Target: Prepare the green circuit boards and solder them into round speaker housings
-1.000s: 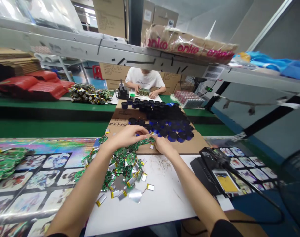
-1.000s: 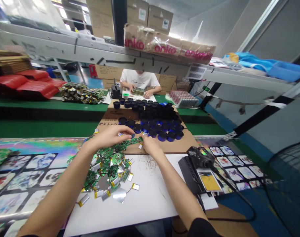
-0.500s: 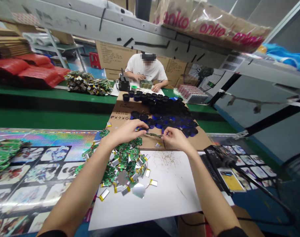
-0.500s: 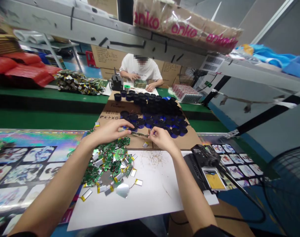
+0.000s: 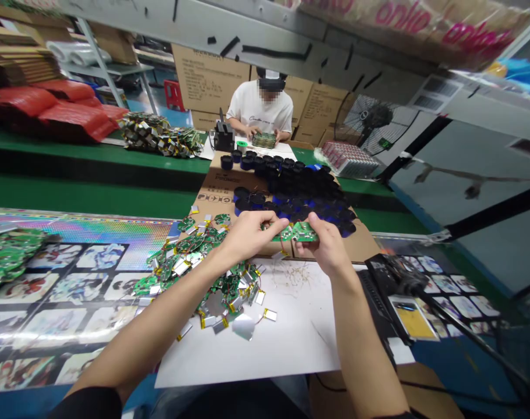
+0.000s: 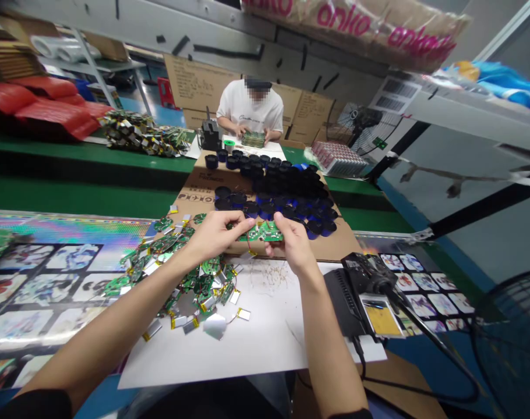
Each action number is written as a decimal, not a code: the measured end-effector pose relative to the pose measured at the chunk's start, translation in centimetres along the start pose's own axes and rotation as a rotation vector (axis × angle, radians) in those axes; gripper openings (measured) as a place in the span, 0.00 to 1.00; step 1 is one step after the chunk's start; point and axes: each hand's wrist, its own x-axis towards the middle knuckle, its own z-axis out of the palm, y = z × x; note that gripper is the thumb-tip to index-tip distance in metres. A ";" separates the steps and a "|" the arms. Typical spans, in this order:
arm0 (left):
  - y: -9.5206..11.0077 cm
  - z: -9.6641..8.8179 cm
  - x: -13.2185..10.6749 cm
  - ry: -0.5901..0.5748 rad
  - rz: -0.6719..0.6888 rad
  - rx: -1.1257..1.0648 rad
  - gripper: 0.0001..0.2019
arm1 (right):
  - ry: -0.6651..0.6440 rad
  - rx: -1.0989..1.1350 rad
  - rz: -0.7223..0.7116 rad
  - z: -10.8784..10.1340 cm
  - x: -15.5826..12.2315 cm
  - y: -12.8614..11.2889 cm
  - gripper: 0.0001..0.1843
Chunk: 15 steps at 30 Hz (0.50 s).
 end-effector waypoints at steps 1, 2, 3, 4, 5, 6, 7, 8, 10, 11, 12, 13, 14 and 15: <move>0.0 0.1 0.0 -0.010 0.000 -0.071 0.24 | -0.018 0.017 0.022 0.2 -0.1 0.1 0.29; 0.0 0.1 0.1 -0.031 0.007 -0.151 0.25 | -0.039 0.044 0.044 0.6 -0.2 0.1 0.30; 0.0 0.1 0.2 -0.060 0.018 -0.232 0.26 | -0.060 0.084 0.063 0.9 -0.4 0.2 0.30; 0.1 0.0 0.2 -0.092 0.030 -0.304 0.26 | -0.084 0.133 0.079 1.3 -0.5 0.3 0.30; 0.2 -0.1 0.2 -0.119 0.039 -0.356 0.26 | -0.111 0.182 0.093 1.8 -0.5 0.5 0.30; 0.3 -0.4 0.3 -0.132 0.045 -0.385 0.27 | -0.137 0.223 0.103 2.2 -0.6 0.7 0.29; 0.4 -0.7 0.3 -0.128 0.047 -0.389 0.27 | -0.160 0.249 0.108 2.6 -0.5 0.9 0.29; 0.5 -1.3 0.3 -0.104 0.046 -0.373 0.27 | -0.175 0.259 0.105 2.9 -0.5 1.1 0.29; 0.7 -2.9 0.2 -0.004 0.041 -0.299 0.27 | -0.175 0.241 0.090 3.3 -0.3 1.5 0.29; 0.7 -3.9 0.1 0.057 0.040 -0.241 0.27 | -0.161 0.220 0.084 3.5 -0.1 1.7 0.29; 0.7 -5.0 0.0 0.101 0.036 -0.171 0.26 | -0.144 0.195 0.081 3.7 0.0 2.0 0.29; 0.5 -6.2 -0.1 0.110 0.026 -0.094 0.26 | -0.136 0.165 0.086 3.9 0.1 2.2 0.28; 0.2 -7.4 -0.2 0.080 0.010 -0.016 0.25 | -0.145 0.129 0.095 4.2 0.2 2.5 0.28; -0.1 -8.5 -0.4 0.013 -0.011 0.060 0.25 | -0.175 0.091 0.109 4.6 0.3 2.7 0.29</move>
